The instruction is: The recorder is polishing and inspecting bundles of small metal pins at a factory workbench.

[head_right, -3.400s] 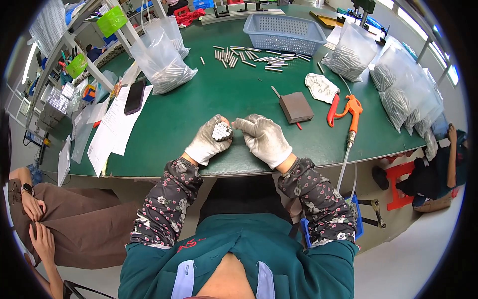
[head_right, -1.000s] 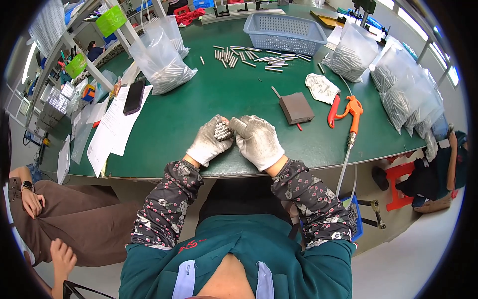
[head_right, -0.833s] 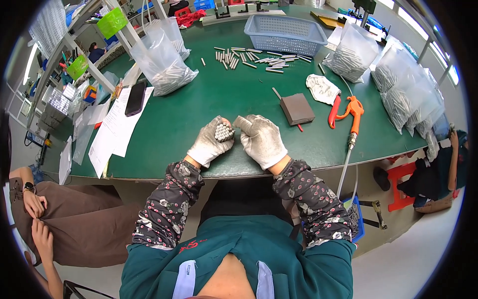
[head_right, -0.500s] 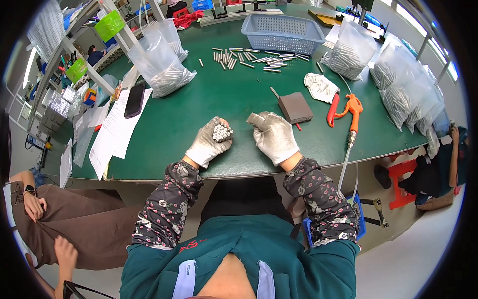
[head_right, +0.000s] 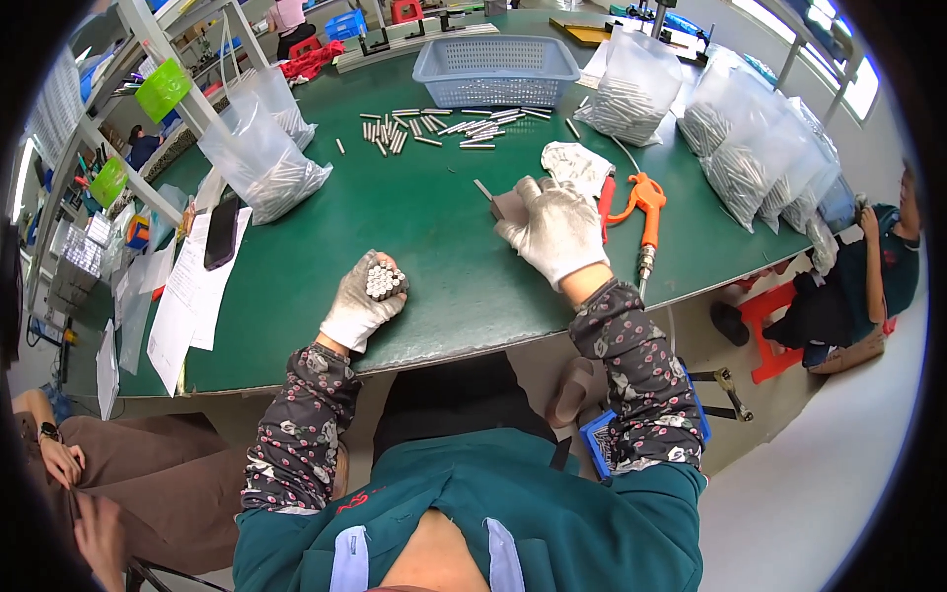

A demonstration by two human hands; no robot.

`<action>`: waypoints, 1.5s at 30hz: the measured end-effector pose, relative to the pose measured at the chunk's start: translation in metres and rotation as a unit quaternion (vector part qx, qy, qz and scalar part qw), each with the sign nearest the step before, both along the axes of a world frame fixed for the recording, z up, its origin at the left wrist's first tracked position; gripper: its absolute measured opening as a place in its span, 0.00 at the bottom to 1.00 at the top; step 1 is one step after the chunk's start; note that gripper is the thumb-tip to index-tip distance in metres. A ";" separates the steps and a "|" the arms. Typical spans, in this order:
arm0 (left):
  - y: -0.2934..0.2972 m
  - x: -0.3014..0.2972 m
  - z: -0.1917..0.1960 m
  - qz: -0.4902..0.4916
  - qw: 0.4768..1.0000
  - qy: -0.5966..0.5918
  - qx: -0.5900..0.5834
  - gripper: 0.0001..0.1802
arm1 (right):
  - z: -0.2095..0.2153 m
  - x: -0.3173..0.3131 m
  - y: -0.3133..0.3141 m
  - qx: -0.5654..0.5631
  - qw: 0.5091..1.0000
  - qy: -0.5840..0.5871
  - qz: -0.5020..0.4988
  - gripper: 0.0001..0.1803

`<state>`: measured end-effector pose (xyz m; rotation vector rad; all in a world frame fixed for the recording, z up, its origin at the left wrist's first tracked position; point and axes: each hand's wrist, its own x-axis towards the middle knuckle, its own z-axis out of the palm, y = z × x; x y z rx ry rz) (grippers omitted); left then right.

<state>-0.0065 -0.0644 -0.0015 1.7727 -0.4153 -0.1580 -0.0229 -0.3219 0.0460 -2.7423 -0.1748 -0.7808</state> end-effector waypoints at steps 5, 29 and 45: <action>-0.001 0.005 -0.006 0.006 0.999 -0.025 0.027 0.17 | -0.008 0.016 -0.007 -0.028 0.993 0.092 -0.071 0.18; 0.012 -0.002 -0.015 0.041 0.998 -0.023 0.040 0.25 | 0.019 0.047 -0.185 0.069 0.929 0.176 -0.317 0.16; 0.009 -0.008 0.001 0.006 0.999 0.027 -0.022 0.21 | -0.001 0.011 -0.117 -0.028 0.979 0.073 -0.189 0.12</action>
